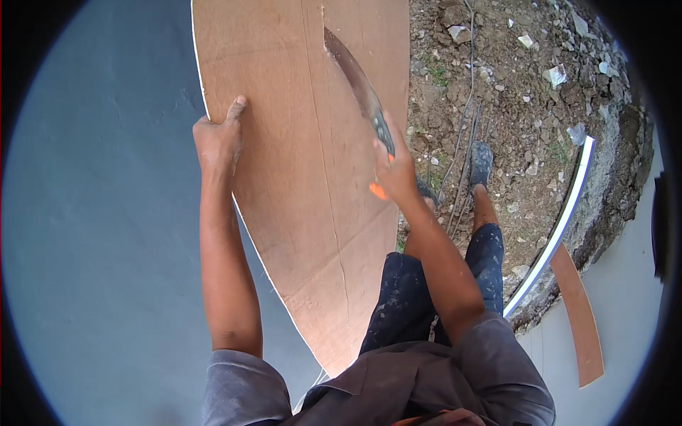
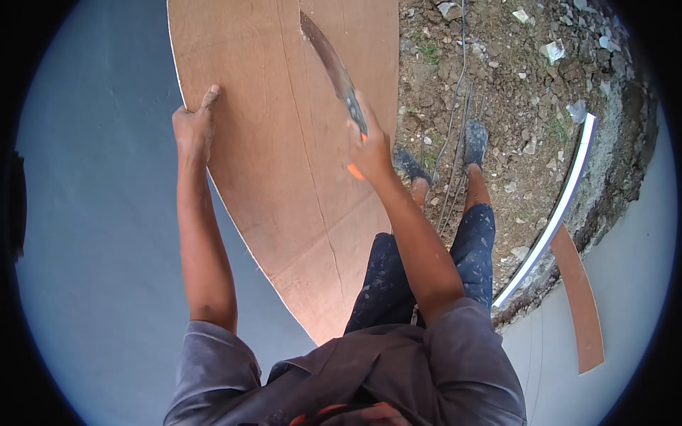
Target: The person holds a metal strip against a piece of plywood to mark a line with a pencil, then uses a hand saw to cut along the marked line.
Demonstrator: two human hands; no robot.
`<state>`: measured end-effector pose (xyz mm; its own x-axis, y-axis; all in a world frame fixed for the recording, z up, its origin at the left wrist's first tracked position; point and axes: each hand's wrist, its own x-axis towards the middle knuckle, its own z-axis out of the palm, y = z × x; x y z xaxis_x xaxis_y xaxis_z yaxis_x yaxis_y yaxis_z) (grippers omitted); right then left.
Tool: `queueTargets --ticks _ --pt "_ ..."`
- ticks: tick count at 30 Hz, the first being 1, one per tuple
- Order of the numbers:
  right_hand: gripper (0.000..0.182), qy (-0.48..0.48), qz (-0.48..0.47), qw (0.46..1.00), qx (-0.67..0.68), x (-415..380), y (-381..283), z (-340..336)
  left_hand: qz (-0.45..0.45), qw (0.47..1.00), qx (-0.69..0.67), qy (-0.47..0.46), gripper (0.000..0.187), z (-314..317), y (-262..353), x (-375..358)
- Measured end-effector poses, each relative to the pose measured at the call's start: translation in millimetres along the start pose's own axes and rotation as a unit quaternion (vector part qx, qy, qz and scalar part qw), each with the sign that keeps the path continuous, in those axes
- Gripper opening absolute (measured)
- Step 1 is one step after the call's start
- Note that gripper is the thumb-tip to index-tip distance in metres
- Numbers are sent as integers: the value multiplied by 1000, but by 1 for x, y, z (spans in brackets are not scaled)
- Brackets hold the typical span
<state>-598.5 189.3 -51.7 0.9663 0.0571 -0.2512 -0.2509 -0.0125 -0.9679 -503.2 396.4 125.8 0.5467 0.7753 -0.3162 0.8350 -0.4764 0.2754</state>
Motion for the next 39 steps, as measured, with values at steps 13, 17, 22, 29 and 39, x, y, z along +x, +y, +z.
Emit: queueTargets --ticks 13,17,22,29,39 --pt "54 -79 184 979 40 -30 -38 -61 73 976 -152 -136 56 -21 -43 -7" --pt "55 -90 202 975 29 -23 -41 -66 60 980 -79 -171 60 -40 -120 -48" --pt "53 -131 236 959 88 -15 -28 -76 -99 981 -8 -165 63 -32 -211 -129" --pt "55 -156 211 937 231 -21 -56 -104 -79 994 -3 -74 69 -15 -225 -131" --pt "52 -169 186 956 154 -8 -56 -114 -99 993 30 -65 71 -16 -208 -138"
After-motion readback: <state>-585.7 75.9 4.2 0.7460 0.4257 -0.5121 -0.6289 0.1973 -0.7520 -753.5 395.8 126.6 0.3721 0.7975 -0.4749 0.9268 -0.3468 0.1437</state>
